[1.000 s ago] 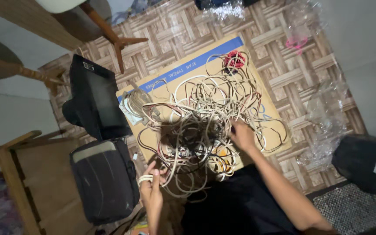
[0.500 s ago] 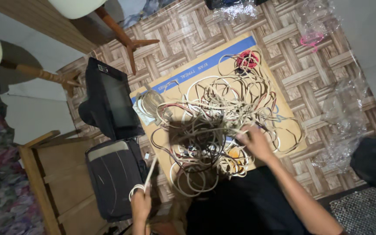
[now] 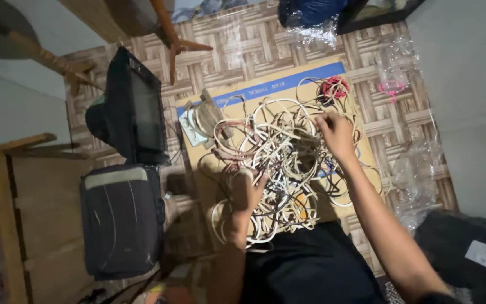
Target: The person untangles a large pile of mixed electrical cables on a cardboard surface. They repeatedly pick up individual cables, separate them from the tangle, and lay them back down, continuing this process throughout the clip.
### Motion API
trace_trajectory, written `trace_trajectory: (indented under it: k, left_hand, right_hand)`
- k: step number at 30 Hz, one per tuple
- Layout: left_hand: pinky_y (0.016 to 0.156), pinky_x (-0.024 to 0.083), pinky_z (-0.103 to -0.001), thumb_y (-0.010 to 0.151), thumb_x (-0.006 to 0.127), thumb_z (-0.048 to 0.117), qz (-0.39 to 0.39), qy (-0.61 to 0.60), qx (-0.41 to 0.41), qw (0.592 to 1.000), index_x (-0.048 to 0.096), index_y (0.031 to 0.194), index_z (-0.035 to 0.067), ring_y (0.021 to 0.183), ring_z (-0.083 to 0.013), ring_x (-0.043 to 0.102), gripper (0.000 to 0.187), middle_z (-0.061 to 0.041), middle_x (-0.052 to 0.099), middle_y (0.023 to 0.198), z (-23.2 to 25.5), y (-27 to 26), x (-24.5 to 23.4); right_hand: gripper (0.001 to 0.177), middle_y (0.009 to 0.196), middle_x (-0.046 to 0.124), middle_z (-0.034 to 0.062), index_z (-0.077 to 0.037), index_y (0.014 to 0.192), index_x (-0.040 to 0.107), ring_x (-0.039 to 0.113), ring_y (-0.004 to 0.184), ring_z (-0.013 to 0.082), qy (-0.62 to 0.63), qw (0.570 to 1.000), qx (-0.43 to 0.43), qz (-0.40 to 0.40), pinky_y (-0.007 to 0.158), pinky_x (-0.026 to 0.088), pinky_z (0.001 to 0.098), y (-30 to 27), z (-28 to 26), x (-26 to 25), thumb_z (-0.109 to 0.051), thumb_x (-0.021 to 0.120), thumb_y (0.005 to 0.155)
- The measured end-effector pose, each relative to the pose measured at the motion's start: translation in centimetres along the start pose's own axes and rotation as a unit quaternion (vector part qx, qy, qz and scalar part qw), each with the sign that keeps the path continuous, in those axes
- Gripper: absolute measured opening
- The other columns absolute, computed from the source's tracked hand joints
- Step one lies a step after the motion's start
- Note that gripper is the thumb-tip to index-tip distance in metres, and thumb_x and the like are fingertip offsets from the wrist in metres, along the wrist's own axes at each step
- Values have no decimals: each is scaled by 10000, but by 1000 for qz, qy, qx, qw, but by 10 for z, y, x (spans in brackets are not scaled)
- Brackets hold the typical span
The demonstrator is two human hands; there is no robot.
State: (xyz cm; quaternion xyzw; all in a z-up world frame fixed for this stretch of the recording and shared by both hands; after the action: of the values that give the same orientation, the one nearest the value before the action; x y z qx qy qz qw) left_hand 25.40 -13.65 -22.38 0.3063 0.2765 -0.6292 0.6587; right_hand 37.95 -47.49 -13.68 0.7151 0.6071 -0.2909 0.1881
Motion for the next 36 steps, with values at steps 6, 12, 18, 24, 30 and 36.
trace_trajectory:
  k: [6,12,18,24,30,36]
  left_hand:
    - [908,622,-532,664,1126,487,-224,27,-129,966,822,1034,-49,1001,-470,800,719,-305,809,1099,4,30,47]
    - [860,623,-517,881,1029,405,-143,2,-130,981,881,1112,53,953,-413,818,446,-228,859,1083,-13,17,44]
    - [973,613,-450,902,1007,311,63,-149,8,987,873,1098,55,1087,-326,816,349,-124,862,1132,2,2,-23]
    - [962,601,-472,1018,905,353,110,-152,-78,979,826,1147,6,1075,-312,787,378,-129,845,1108,-33,-93,-74]
    - [819,591,-550,976,914,528,12,-42,-245,968,842,981,-41,831,-440,760,574,-255,796,895,-75,-131,-50]
    - [812,634,-545,843,983,569,-121,-111,-302,939,816,997,-37,867,-458,831,647,-279,828,908,-51,-98,9]
  right_hand:
    - [569,1122,835,209,0,1335,760,809,972,333,-216,950,-12,-227,889,617,459,52,36,141,-432,948,1017]
    - [250,981,849,107,-103,1223,853,815,832,212,-29,974,56,-217,821,643,411,27,41,97,-310,837,1085]
    - [296,1280,740,19,-91,1203,640,760,1322,188,381,922,-47,-53,1208,588,401,-35,24,-47,-66,896,1057]
    - [245,1198,821,140,-85,1341,795,770,1133,265,198,978,61,-14,1059,604,422,-129,50,-81,-269,680,1227]
    - [214,1098,788,197,-59,1176,778,725,1077,421,-159,968,-118,-153,946,585,510,-173,28,-8,-261,728,1124]
    - [316,1117,746,184,-42,1162,765,684,1147,433,-208,925,-243,-207,1000,565,544,-206,-34,61,-324,807,1027]
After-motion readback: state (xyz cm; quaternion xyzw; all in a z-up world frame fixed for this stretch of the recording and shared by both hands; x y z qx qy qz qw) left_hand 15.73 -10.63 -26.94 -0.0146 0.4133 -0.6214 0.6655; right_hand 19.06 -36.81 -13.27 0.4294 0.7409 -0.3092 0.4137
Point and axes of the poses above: each hand's wrist, its own y-axis towards the middle knuckle, its own x-axis out of the palm, z = x × y, the point moved 6 cm from there along y, towards the middle knuckle
